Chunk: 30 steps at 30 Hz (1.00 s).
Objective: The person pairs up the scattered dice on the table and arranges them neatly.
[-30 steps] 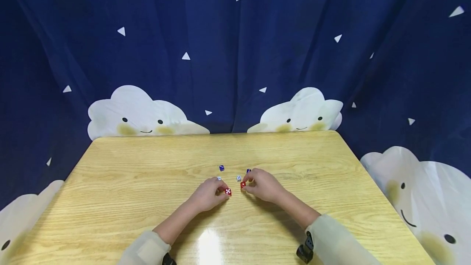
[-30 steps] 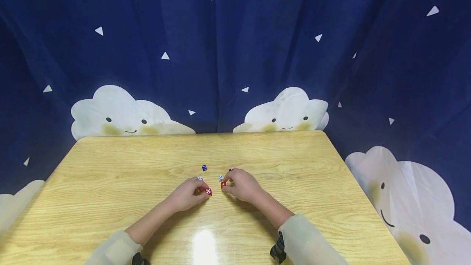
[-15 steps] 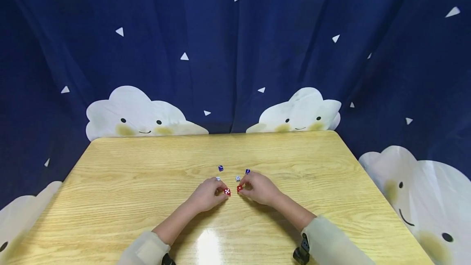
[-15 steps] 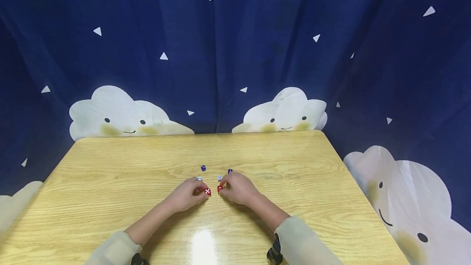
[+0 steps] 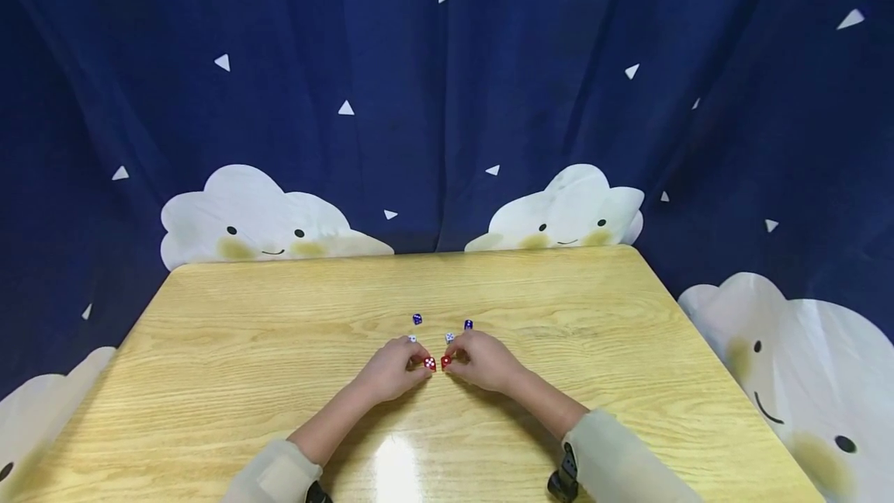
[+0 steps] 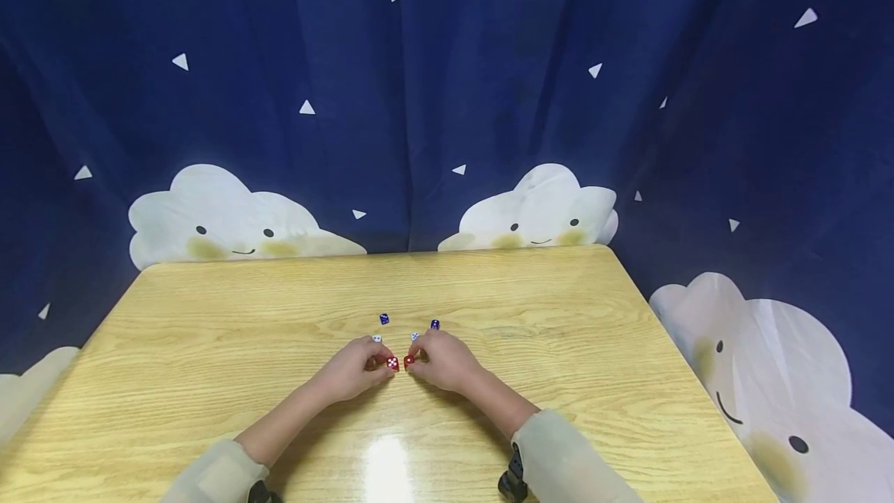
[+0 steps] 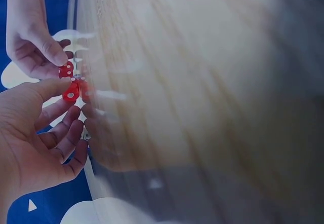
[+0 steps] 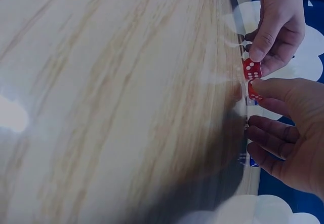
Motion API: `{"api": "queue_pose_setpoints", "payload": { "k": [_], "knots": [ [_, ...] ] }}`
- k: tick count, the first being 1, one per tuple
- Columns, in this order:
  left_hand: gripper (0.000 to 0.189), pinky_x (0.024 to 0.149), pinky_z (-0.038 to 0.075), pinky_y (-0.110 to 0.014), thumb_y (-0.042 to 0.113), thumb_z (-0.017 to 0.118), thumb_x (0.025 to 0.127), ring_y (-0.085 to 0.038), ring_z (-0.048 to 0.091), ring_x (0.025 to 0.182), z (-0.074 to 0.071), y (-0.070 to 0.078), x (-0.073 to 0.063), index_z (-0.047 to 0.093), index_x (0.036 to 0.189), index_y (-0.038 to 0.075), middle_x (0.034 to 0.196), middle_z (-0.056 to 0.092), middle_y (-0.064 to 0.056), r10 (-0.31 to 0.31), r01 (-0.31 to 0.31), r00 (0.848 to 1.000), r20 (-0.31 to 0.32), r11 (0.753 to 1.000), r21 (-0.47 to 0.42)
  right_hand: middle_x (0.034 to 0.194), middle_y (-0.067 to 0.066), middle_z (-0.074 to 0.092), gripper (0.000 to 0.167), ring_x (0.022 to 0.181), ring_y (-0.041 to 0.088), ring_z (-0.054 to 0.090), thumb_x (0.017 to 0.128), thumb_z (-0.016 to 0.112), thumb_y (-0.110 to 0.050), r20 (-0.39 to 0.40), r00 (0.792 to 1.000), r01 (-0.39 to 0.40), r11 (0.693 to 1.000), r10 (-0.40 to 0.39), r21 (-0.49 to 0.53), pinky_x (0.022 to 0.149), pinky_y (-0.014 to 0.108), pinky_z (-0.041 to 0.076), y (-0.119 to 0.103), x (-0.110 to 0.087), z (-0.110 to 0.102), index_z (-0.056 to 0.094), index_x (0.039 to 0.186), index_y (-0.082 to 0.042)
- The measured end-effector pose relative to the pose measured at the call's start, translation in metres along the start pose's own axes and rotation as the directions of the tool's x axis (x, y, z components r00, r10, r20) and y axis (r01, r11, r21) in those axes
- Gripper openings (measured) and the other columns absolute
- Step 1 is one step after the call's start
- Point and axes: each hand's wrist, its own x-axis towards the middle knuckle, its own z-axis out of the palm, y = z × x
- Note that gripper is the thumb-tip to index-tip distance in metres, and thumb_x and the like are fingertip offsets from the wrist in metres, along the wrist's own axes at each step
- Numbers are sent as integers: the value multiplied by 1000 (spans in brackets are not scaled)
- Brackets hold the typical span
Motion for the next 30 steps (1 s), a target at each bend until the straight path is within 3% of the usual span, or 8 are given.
{"api": "queue_pose_setpoints", "payload": {
  "k": [6, 13, 30],
  "knots": [
    [15, 66, 43, -27, 22, 68, 83, -11, 51, 77, 1, 0, 0, 68, 91, 10, 83, 59, 0, -3, 3, 1000, 1, 1000, 6, 78, -4, 59, 14, 70, 6, 48, 81, 71, -22, -4, 1000, -1, 1000, 1, -7, 63, 20, 41, -1, 1, 2, 70, 91, -12],
    [14, 62, 40, -24, 20, 70, 82, -10, 48, 72, 1, 0, 0, 68, 90, 8, 78, 57, 1, 39, -39, 999, -23, 999, 26, 77, -3, 61, 13, 70, 7, 49, 80, 72, -23, -30, 999, 31, 999, -32, -34, 62, 20, 40, -2, 3, 3, 70, 88, -13],
    [15, 61, 39, -23, 21, 70, 82, -10, 48, 72, 1, 0, 1, 69, 91, 8, 79, 58, 0, 22, -22, 1000, -12, 1000, 21, 78, -3, 58, 17, 70, 5, 47, 79, 73, -25, -24, 1000, 17, 999, -18, -32, 62, 19, 40, -3, 5, 8, 70, 90, -12]
  ]
}}
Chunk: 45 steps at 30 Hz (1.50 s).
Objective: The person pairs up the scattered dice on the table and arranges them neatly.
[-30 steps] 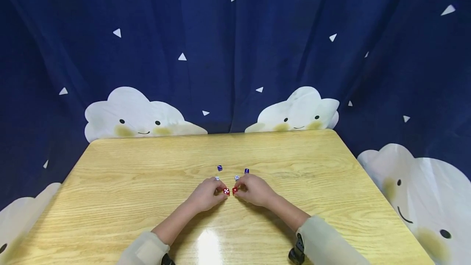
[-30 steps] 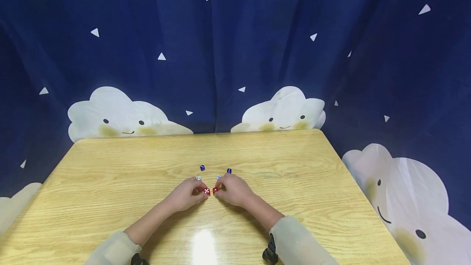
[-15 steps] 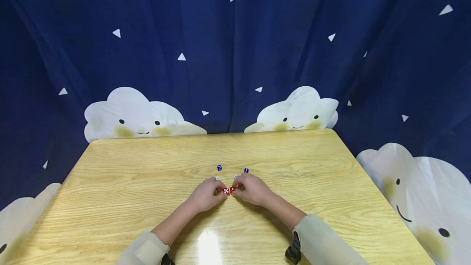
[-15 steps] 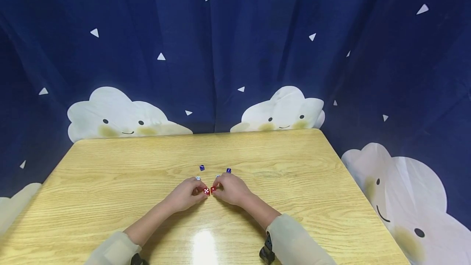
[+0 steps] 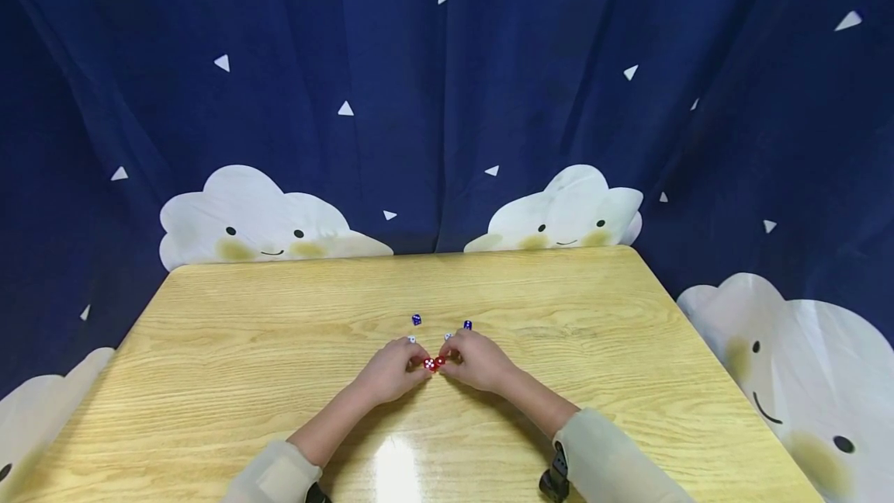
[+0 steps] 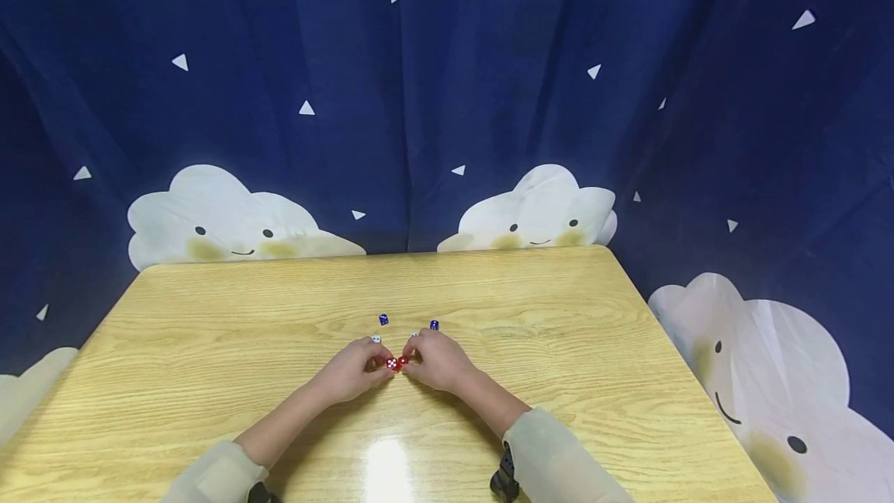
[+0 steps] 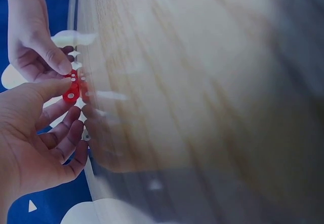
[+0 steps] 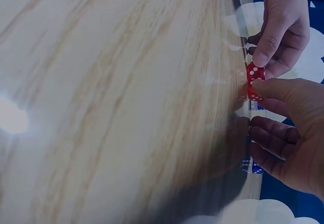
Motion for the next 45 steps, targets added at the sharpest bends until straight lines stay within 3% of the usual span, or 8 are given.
{"api": "queue_pose_setpoints", "payload": {
  "k": [17, 23, 33, 37, 45],
  "knots": [
    [17, 61, 37, -24, 22, 68, 84, -12, 46, 72, -1, 2, -1, 68, 92, 8, 79, 56, 0, -23, 23, 1000, 7, 1000, -20, 78, -4, 57, 18, 70, 5, 47, 79, 74, -26, -3, 1000, 0, 1000, 0, -16, 63, 19, 40, 0, 0, 1, 70, 91, -13],
    [17, 62, 39, -25, 20, 67, 85, -13, 47, 73, -3, -1, -2, 67, 94, 6, 80, 57, -2, -32, 35, 999, 34, 995, -92, 78, -3, 58, 19, 70, 5, 47, 78, 74, -25, -6, 1000, 13, 1000, -13, -21, 63, 19, 40, 0, -1, 2, 70, 92, -12],
    [23, 74, 49, -31, 21, 64, 87, -13, 56, 82, -14, -10, -4, 66, 102, 4, 90, 61, -3, -103, 103, 995, 11, 987, -123, 78, -1, 58, 18, 70, 6, 48, 78, 74, -23, -1, 1000, 3, 1000, -3, -18, 62, 20, 41, 0, 0, -1, 70, 91, -11],
    [21, 74, 49, -31, 19, 64, 87, -14, 57, 82, -22, -11, -5, 67, 102, 4, 90, 62, -4, -143, 139, 990, -12, 976, -165, 78, -1, 58, 18, 70, 7, 48, 78, 74, -23, -1, 1000, -2, 1000, 2, -22, 62, 20, 41, -1, 1, -1, 70, 91, -11],
    [19, 74, 49, -32, 16, 69, 83, -15, 59, 80, -32, -18, -2, 68, 99, 5, 89, 63, -5, -236, 223, 969, -71, 963, -148, 79, -2, 58, 18, 72, 8, 50, 78, 74, -24, -5, 1000, 1, 1000, -1, -21, 65, 22, 42, -1, 0, -1, 70, 91, -12]
  ]
}}
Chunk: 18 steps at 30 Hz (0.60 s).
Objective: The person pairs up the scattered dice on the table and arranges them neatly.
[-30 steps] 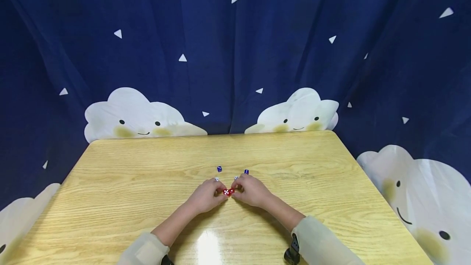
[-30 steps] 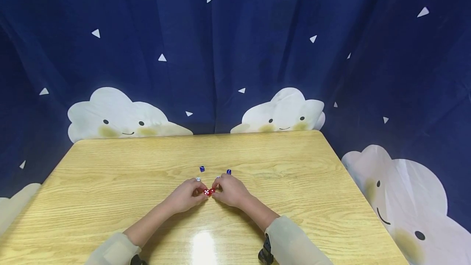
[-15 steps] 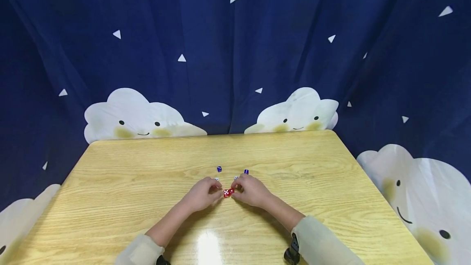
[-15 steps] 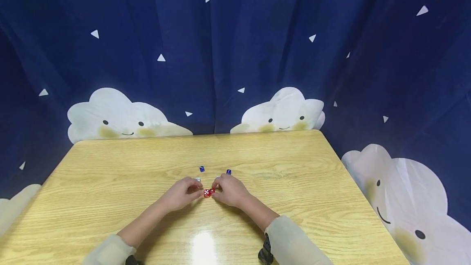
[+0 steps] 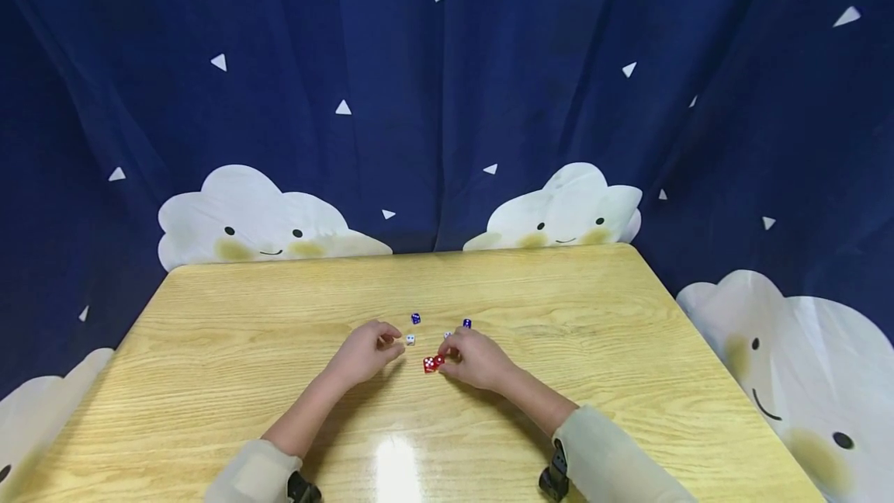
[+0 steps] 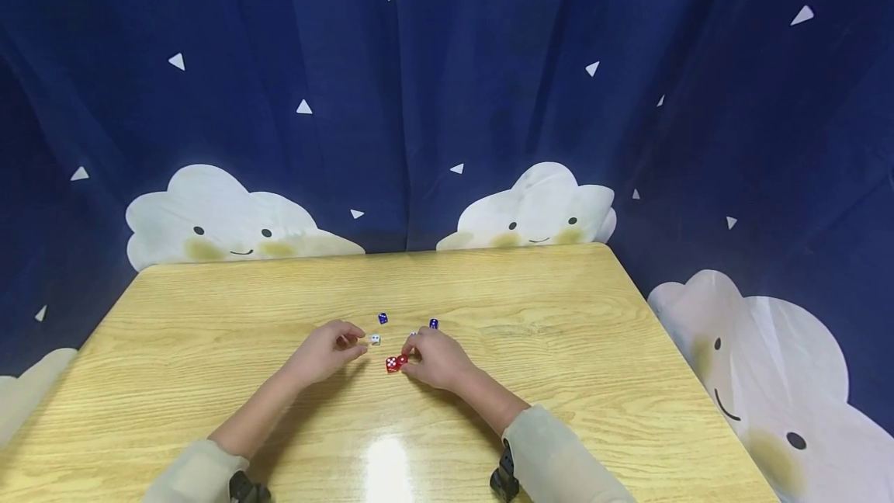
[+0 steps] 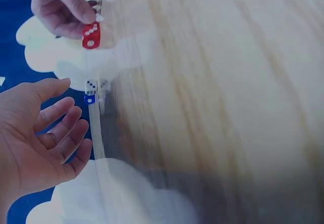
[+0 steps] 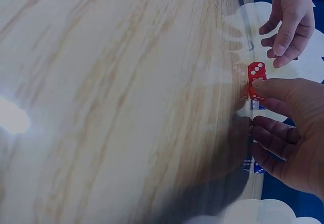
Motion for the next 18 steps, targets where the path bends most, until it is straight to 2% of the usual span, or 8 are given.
{"api": "queue_pose_setpoints", "payload": {
  "k": [3, 12, 18],
  "knots": [
    [21, 77, 50, -35, 18, 69, 83, -17, 60, 83, -2, -1, 3, 67, 100, 6, 92, 63, -6, -27, 27, 1000, -2, 1000, 5, 79, -3, 58, 18, 72, 8, 50, 79, 74, -24, -6, 1000, 3, 1000, -3, -3, 65, 22, 43, 0, 0, -1, 70, 91, -12],
    [24, 78, 49, -37, 17, 73, 79, -18, 59, 84, 8, -5, 11, 68, 99, 5, 89, 63, -6, -18, 18, 1000, -24, 1000, 8, 79, -3, 57, 18, 71, 7, 49, 79, 74, -25, 4, 1000, -6, 1000, 6, 14, 64, 21, 42, 0, 1, 0, 70, 92, -13],
    [24, 79, 48, -36, 17, 73, 79, -18, 59, 85, 13, -5, 16, 68, 99, 6, 89, 64, -6, -30, 30, 999, -11, 999, 25, 79, -2, 57, 17, 70, 7, 49, 78, 74, -24, -7, 1000, 5, 1000, -5, 7, 64, 21, 42, 0, 0, 1, 70, 90, -13]
  ]
}}
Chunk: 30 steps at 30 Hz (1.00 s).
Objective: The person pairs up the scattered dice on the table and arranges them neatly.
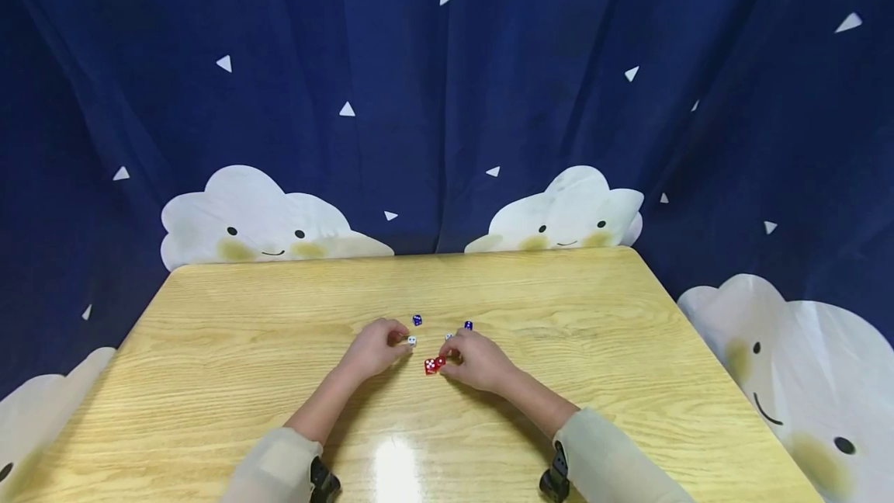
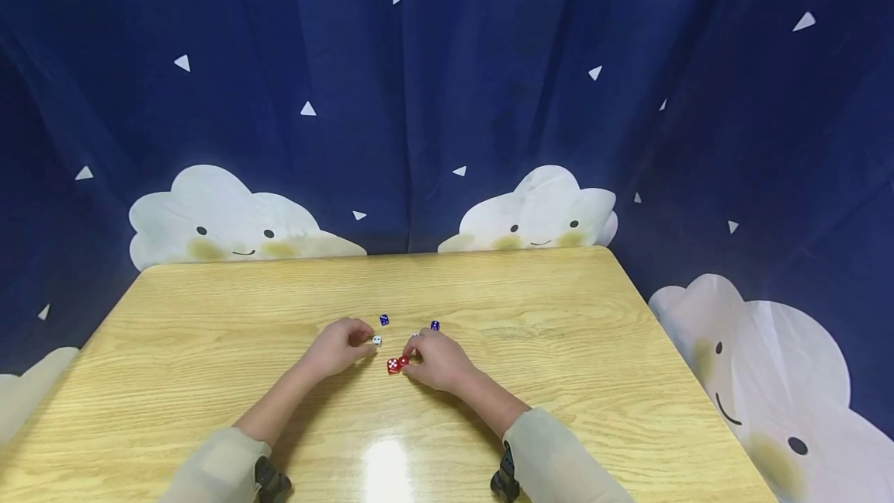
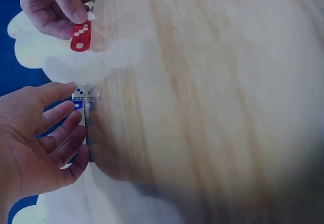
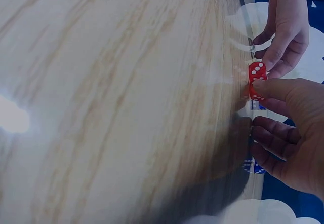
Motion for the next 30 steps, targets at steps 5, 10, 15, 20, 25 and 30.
{"api": "queue_pose_setpoints", "payload": {
  "k": [5, 10, 15, 20, 25, 30],
  "knots": [
    [24, 80, 48, -37, 16, 72, 79, -19, 59, 86, 1, 4, 2, 67, 99, 5, 90, 64, -6, 2, -1, 1000, 16, 1000, -12, 78, -1, 57, 17, 70, 6, 48, 77, 75, -24, -8, 1000, 11, 1000, -11, -6, 63, 20, 41, 1, 0, 0, 70, 89, -12],
    [21, 79, 48, -36, 15, 72, 79, -18, 58, 84, 1, 4, 3, 68, 98, 6, 88, 63, -5, -2, 2, 1000, 21, 1000, -8, 80, -1, 58, 18, 71, 6, 48, 78, 75, -24, -2, 1000, 15, 1000, -15, -7, 64, 20, 41, 1, 1, 0, 70, 90, -12],
    [18, 77, 48, -35, 15, 72, 79, -16, 58, 83, 2, 2, 5, 68, 96, 7, 87, 63, -4, 1, -1, 1000, 30, 1000, -10, 79, -1, 58, 17, 70, 7, 48, 78, 75, -23, 0, 1000, 9, 1000, -9, -7, 63, 21, 41, 2, 0, 0, 70, 90, -13],
    [16, 76, 48, -35, 15, 72, 80, -16, 58, 82, 3, 2, 5, 68, 94, 7, 87, 63, -4, 2, -2, 1000, 28, 1000, -12, 79, -1, 58, 16, 70, 7, 48, 78, 75, -23, -10, 1000, 20, 1000, -20, -8, 63, 20, 40, 2, 0, 0, 70, 90, -13],
    [13, 75, 48, -34, 15, 72, 80, -16, 58, 80, 3, 2, 6, 68, 90, 8, 85, 62, -3, -1, 1, 1000, 21, 1000, -13, 78, -1, 57, 17, 69, 6, 47, 78, 75, -23, -10, 1000, 20, 1000, -20, -9, 62, 20, 40, 2, 0, 0, 70, 90, -13],
    [13, 75, 47, -33, 17, 72, 80, -16, 57, 80, 5, 1, 6, 68, 90, 9, 85, 62, -3, -4, 5, 1000, 16, 1000, -15, 78, -3, 57, 18, 69, 5, 46, 78, 75, -25, -8, 1000, 13, 1000, -13, -14, 62, 19, 40, 3, 0, 2, 70, 90, -13]
  ]
}}
